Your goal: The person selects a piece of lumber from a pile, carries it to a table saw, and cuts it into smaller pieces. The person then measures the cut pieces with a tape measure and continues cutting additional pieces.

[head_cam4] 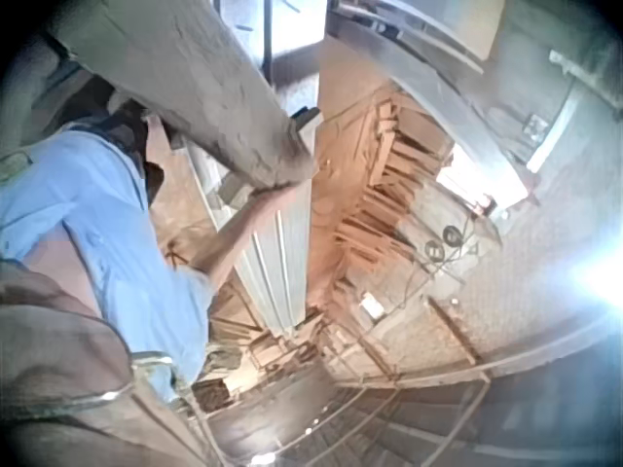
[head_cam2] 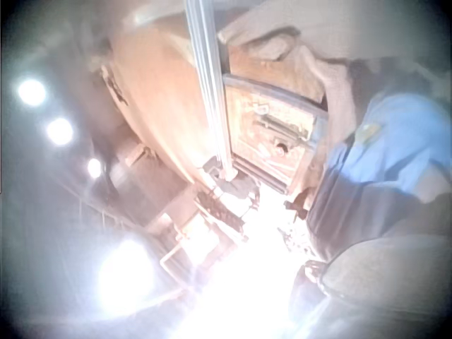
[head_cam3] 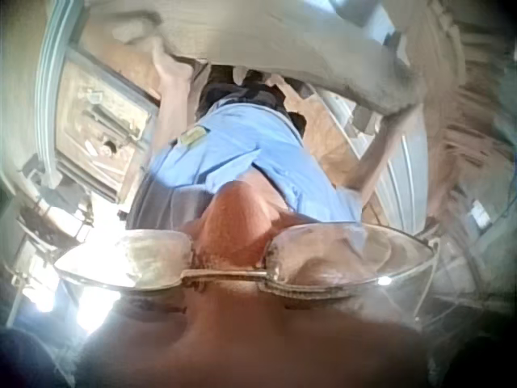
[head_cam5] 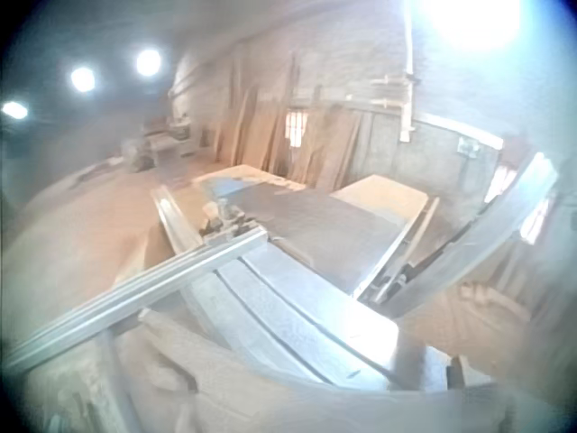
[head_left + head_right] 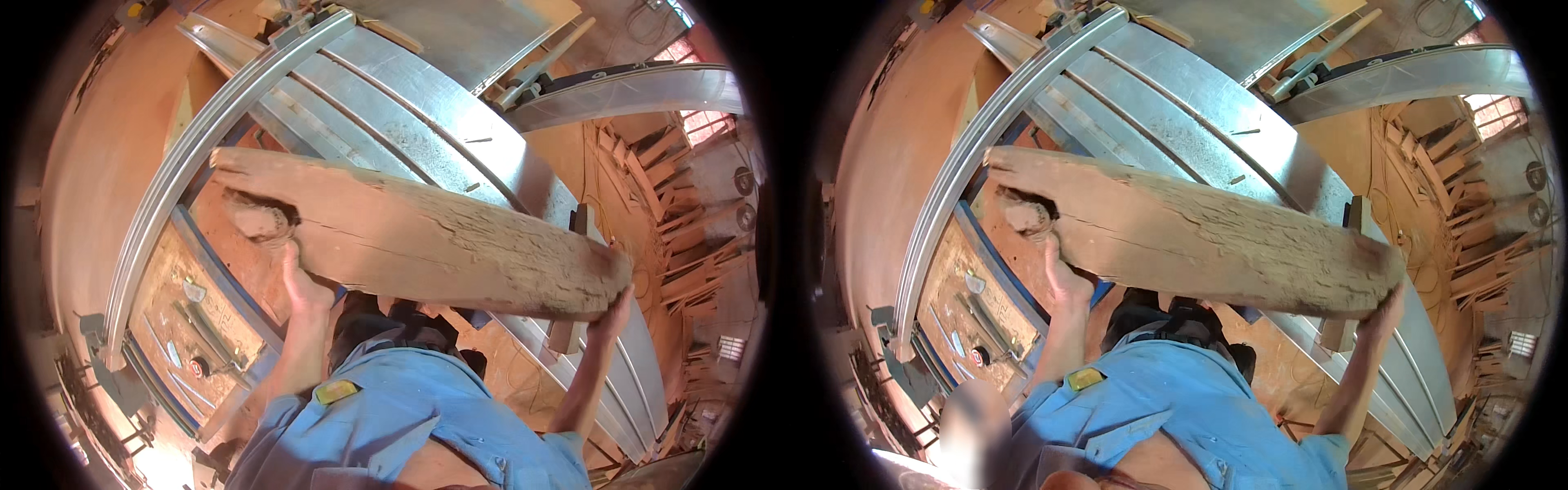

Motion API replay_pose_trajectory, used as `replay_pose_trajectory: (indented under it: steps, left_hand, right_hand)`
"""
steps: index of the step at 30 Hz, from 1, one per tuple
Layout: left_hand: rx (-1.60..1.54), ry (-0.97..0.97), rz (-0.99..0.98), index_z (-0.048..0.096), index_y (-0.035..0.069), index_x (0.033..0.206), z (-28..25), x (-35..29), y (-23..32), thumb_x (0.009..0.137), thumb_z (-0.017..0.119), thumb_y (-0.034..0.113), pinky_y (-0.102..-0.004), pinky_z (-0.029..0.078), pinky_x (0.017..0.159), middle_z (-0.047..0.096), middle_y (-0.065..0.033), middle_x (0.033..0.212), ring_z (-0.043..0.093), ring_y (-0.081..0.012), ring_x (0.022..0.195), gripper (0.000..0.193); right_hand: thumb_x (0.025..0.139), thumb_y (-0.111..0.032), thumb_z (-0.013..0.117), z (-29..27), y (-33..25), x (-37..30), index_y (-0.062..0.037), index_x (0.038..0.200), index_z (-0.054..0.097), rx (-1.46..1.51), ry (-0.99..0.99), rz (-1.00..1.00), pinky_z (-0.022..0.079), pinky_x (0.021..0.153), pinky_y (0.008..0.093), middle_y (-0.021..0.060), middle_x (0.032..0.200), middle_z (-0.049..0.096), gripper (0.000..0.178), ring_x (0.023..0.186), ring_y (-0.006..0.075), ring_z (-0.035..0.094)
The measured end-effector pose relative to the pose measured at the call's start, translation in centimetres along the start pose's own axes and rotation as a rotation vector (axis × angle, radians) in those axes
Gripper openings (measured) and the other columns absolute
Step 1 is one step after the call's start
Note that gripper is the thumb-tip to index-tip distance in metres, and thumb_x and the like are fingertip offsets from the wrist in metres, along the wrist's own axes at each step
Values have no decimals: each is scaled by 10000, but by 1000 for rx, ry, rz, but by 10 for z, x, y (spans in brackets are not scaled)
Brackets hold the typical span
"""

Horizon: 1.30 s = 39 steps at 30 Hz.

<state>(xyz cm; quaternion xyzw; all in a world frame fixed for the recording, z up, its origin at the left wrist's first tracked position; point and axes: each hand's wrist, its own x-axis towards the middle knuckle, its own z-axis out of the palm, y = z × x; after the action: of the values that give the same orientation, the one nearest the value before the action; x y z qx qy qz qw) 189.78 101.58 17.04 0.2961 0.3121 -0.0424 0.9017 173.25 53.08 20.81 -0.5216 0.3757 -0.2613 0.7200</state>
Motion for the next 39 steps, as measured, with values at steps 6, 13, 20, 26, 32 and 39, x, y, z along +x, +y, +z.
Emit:
replay_pose_trajectory:
  steps: [6, 13, 20, 26, 32, 39]
  left_hand:
    - [-56, 4, 149, 479, 123, 1419, 17, 37, 40, 995, 490, 444, -516, 392, 1087, 497, -83, 1436, 482, -313, 1303, 532]
    - [-196, 0, 117, 484, 122, 1415, 36, 109, 69, 1023, 441, 414, -509, 363, 1120, 484, -80, 1442, 443, -306, 1334, 491]
    - [-206, -23, 45, 441, 132, 1445, 41, 152, 68, 1032, 418, 472, -515, 321, 1124, 430, -90, 1481, 400, -323, 1349, 535]
    - [-10, 30, -347, 382, 7, 1416, 17, 154, 78, 1011, 422, 568, -432, 481, 887, 533, -183, 1227, 553, -287, 1075, 693]
    - [433, -87, -454, 390, -98, 1372, 15, 140, 73, 1027, 368, 579, -372, 526, 773, 596, -142, 1029, 621, -251, 864, 760]
    - [788, -174, 242, 594, -42, 1251, -26, 80, 180, 1003, 524, 157, -325, 537, 804, 677, -161, 1044, 671, -214, 873, 325]
  right_hand:
    - [994, -468, 548, 133, 13, 111, 35, 1197, 624, -205, -153, 27, 500, 846, 311, 92, 1099, 655, 548, 966, 159, 618]
    - [937, -507, 614, 318, 2, 212, 71, 1188, 643, -450, -324, 95, 478, 889, 369, 135, 1178, 650, 630, 1049, 217, 610]
    - [919, -534, 620, 430, 8, 299, 58, 1259, 614, -626, -448, 121, 462, 945, 416, 167, 1279, 618, 683, 1147, 265, 590]
    - [886, -574, 630, 493, 9, 332, 86, 1318, 566, -857, -371, -198, 444, 980, 421, 208, 1330, 577, 791, 1194, 303, 570]
    - [962, -465, 586, 554, 15, 237, 37, 1283, 608, -858, -562, -643, 468, 921, 346, 112, 1179, 652, 596, 1042, 221, 610]
    - [952, -100, 525, 441, 114, -24, 28, 1000, 702, -733, -1286, -132, 500, 844, 303, 82, 943, 703, 224, 923, 157, 644]
